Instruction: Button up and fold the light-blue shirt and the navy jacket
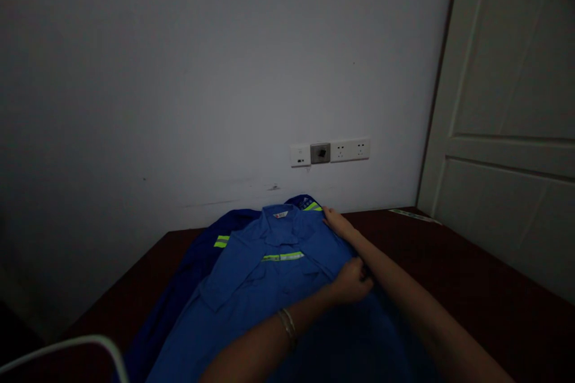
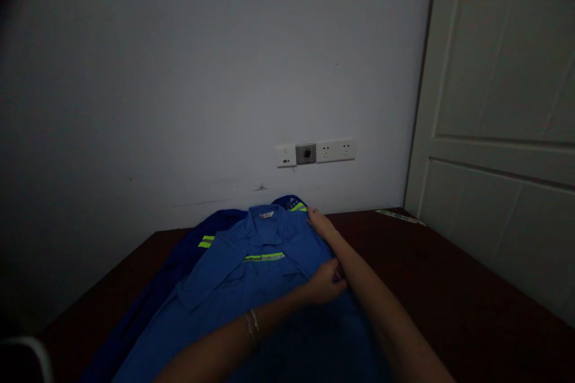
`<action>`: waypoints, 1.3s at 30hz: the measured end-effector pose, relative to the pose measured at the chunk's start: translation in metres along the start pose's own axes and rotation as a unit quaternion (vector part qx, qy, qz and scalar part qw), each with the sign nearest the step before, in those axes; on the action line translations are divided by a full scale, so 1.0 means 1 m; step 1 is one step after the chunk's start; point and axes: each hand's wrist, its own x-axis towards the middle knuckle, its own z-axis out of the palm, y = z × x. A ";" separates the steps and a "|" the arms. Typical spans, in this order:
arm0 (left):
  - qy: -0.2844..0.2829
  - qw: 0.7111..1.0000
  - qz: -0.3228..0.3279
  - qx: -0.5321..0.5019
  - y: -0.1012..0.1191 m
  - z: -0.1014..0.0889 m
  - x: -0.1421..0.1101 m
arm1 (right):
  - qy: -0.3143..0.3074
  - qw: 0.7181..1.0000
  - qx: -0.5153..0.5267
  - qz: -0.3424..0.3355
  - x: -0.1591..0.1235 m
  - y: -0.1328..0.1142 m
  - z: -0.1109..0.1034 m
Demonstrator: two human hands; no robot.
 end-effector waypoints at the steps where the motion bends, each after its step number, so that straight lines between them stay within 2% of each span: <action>1: 0.005 0.999 0.008 0.036 0.001 -0.003 -0.005 | 0.001 1.000 -0.007 -0.004 0.000 -0.001 -0.001; 5: 0.056 0.964 0.026 0.258 -0.003 -0.013 -0.027 | 0.003 0.999 -0.021 -0.031 0.002 -0.001 -0.003; 8: 0.057 0.938 -0.021 0.342 -0.014 -0.015 -0.039 | 0.002 0.998 -0.020 -0.052 0.002 0.000 -0.003; 12: 0.005 0.943 -0.050 0.330 -0.027 -0.012 -0.049 | 0.007 0.998 -0.006 -0.065 0.002 0.003 -0.003; 17: -0.021 0.949 -0.062 0.308 -0.021 -0.009 -0.052 | 0.024 0.998 0.021 -0.052 0.001 0.009 -0.005; 23: -0.016 0.955 -0.046 0.291 -0.013 -0.005 -0.055 | 0.049 0.998 0.029 0.013 0.006 0.013 -0.004; 28: -0.006 0.957 -0.024 0.290 -0.014 -0.005 -0.058 | 0.041 0.999 0.008 0.021 0.009 0.007 -0.003; 33: 0.023 0.949 -0.063 0.308 -0.026 -0.023 -0.065 | 0.026 0.999 -0.029 0.008 0.003 0.000 -0.004; 39: -0.054 0.947 -0.060 0.310 -0.046 -0.054 -0.088 | 0.014 0.998 -0.057 0.017 -0.007 0.004 -0.006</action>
